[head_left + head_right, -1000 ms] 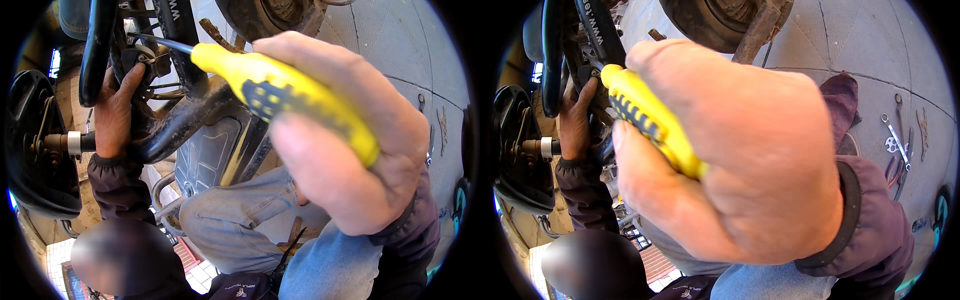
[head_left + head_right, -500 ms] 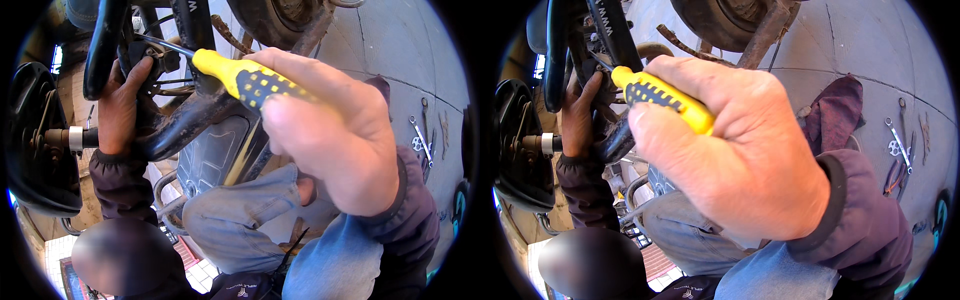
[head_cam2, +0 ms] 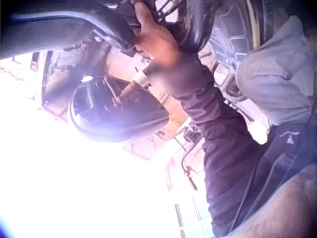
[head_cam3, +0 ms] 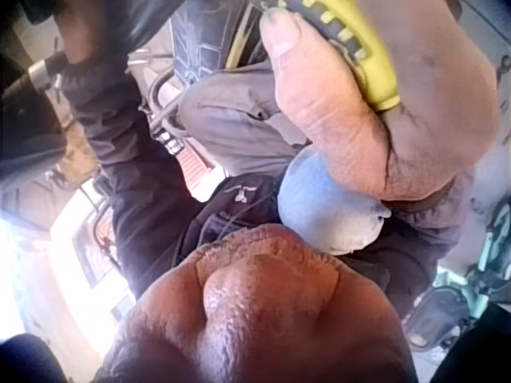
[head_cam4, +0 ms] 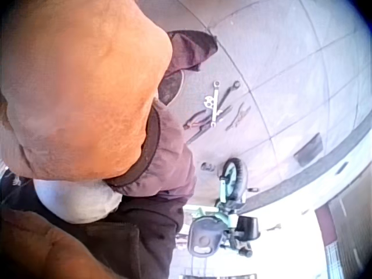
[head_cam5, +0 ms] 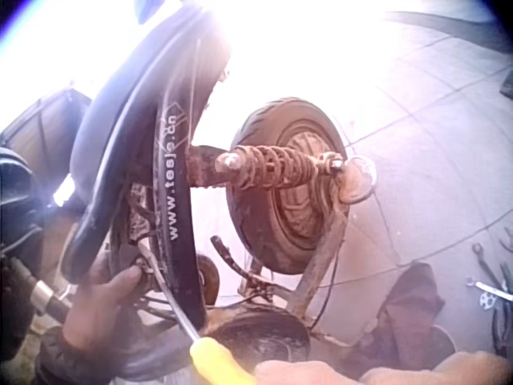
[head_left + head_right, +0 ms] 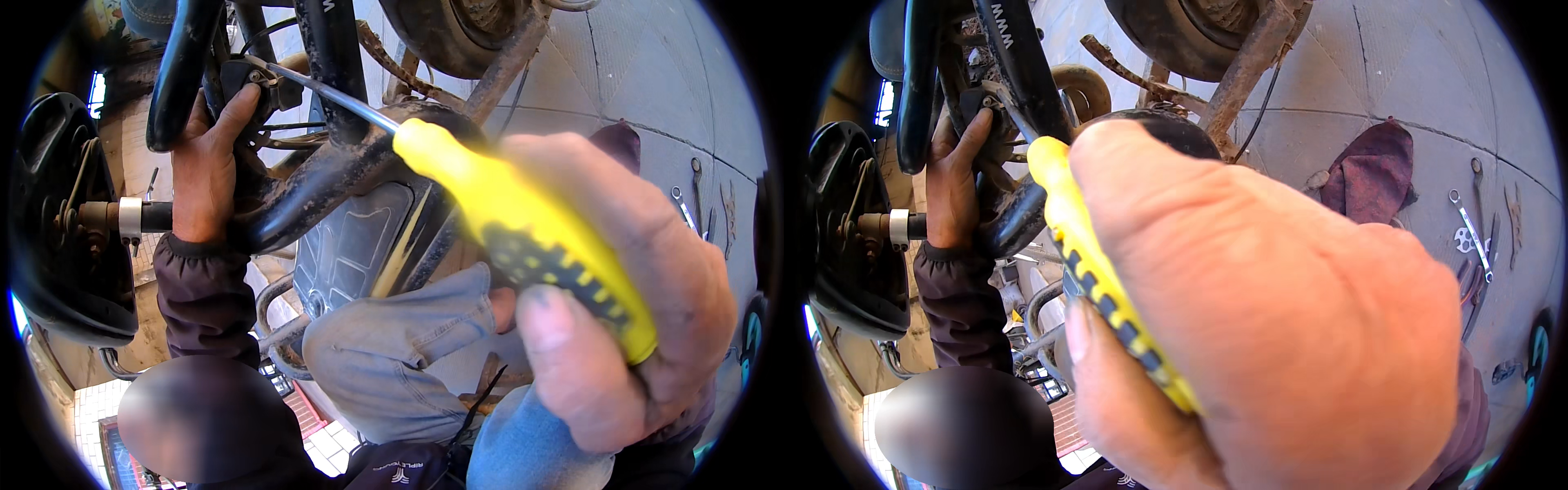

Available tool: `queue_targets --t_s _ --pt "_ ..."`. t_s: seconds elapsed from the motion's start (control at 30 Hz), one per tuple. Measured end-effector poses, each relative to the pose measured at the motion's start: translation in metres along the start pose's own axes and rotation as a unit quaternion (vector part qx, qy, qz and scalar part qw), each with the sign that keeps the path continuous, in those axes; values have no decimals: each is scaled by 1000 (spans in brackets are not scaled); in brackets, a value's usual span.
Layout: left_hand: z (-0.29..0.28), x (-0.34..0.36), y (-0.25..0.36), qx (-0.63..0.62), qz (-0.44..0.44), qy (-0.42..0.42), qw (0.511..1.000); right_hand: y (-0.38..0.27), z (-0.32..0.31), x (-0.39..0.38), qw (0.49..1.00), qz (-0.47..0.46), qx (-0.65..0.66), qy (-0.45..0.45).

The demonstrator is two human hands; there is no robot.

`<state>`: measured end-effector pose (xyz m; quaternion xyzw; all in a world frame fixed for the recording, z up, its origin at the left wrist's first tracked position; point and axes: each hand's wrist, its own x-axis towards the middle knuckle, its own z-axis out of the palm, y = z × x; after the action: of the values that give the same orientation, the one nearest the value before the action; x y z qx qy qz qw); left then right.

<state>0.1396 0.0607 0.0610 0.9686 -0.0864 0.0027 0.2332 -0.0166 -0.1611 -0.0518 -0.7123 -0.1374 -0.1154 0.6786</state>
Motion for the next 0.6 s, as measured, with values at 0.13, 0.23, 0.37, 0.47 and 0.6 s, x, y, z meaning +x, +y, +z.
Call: queue_targets --t_s 0.13,0.23,0.37,0.47,0.6 --pt "4 1 1 -3 36 21 999 7 7 12 1000 -23 -8 13" --pt "8 -1 2 -31 12 48 998 12 5 24 999 -9 -1 32" --pt "-3 -3 -1 7 7 29 1000 15 4 22 1000 3 15 16" --pt "0 6 2 -11 30 9 999 4 -5 5 1000 17 8 7" --pt "1 3 -5 -24 36 11 999 -5 11 -2 1000 -19 -1 -22"
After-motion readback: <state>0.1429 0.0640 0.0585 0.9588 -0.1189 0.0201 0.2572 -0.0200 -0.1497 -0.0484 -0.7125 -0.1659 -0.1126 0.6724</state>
